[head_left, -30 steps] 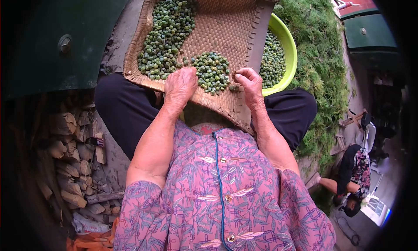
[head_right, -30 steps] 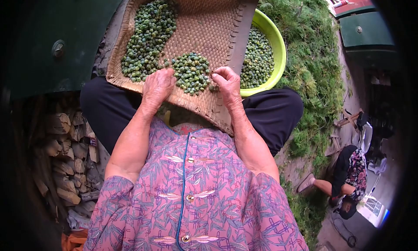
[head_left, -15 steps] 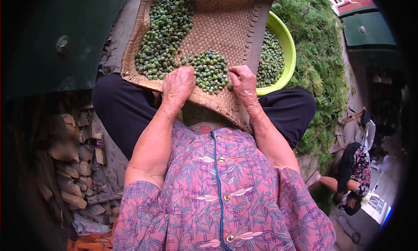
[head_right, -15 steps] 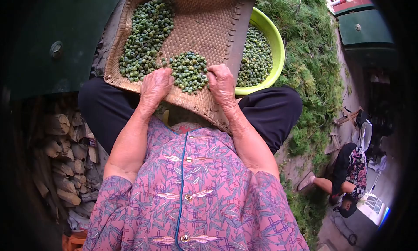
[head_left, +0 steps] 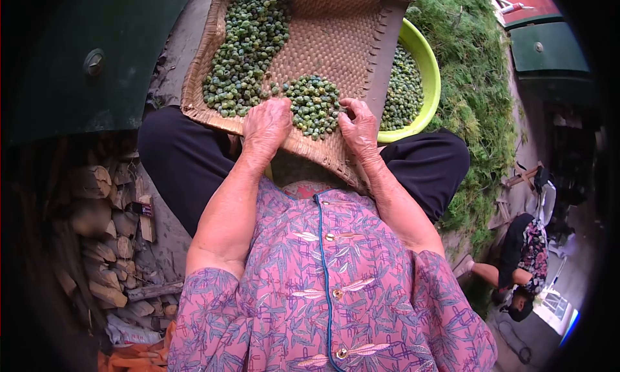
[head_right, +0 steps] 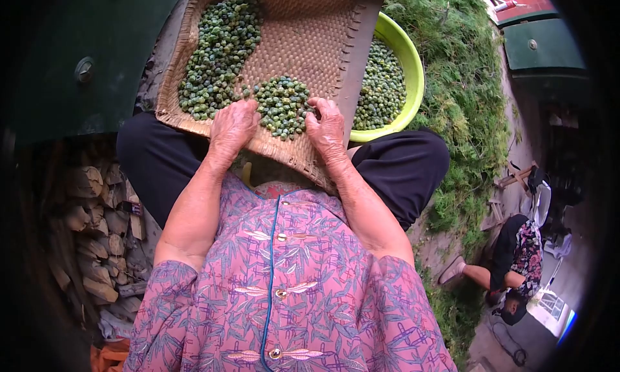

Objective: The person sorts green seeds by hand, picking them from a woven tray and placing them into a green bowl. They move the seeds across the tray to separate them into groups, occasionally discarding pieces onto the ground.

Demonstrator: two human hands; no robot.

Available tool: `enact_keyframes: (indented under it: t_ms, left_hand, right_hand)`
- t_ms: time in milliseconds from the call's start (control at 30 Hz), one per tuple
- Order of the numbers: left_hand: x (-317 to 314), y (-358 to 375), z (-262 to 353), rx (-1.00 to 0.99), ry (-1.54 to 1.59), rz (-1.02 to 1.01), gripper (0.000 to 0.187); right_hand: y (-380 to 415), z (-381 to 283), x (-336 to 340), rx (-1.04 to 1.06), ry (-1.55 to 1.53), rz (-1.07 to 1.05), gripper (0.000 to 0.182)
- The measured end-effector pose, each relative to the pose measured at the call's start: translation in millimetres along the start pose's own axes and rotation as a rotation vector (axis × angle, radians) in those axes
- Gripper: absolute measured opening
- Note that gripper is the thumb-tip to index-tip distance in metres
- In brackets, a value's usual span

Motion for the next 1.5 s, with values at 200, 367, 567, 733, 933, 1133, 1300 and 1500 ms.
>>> enact_keyframes:
  t_ms: [200, 367, 567, 733, 933, 1133, 1300, 1500]
  left_hand:
    - [2.0, 0.6, 1.8, 0.005, 0.005, -0.003, 0.016]
    - [0.5, 0.9, -0.4, -0.006, -0.01, 0.009, 0.016]
    - [2.5, 0.6, 1.5, 0.03, 0.007, -0.026, 0.016]
    - [1.8, 0.9, 0.8, 0.019, 0.002, -0.028, 0.016]
    - [-0.9, 0.7, -1.2, -0.012, -0.015, -0.014, 0.017]
    - [-0.8, 0.3, -1.0, 0.012, -0.013, -0.026, 0.017]
    - [1.5, 1.0, 0.7, 0.002, -0.008, -0.015, 0.016]
    - [0.1, -0.5, -0.5, 0.01, -0.019, -0.019, 0.017]
  right_hand:
    - [-6.5, -3.2, 12.1, 0.025, 0.042, 0.029, 0.017]
    - [1.7, -21.3, -13.7, 0.177, 0.222, -0.1, 0.016]
    - [1.5, -35.6, -19.1, 0.169, 0.434, -0.177, 0.022]
    - [-0.8, -24.5, -13.4, 0.116, 0.254, -0.167, 0.02]
    - [2.0, -11.5, 0.2, -0.053, -0.072, -0.164, 0.02]
    - [-1.2, -21.5, -4.2, 0.175, 0.156, -0.067, 0.02]
    - [-9.0, -23.8, -18.3, 0.283, 0.349, -0.01, 0.018]
    - [-10.9, -27.2, -28.8, 0.333, 0.512, -0.039, 0.019]
Point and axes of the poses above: each hand's wrist, its own y-axis away from the middle knuckle, its own x-axis out of the back of the hand, z = x × y, the point moved 4 cm from there along -y, towards the middle knuckle, and after that the axes turned 8 degrees about y, right-handed, at the moved point
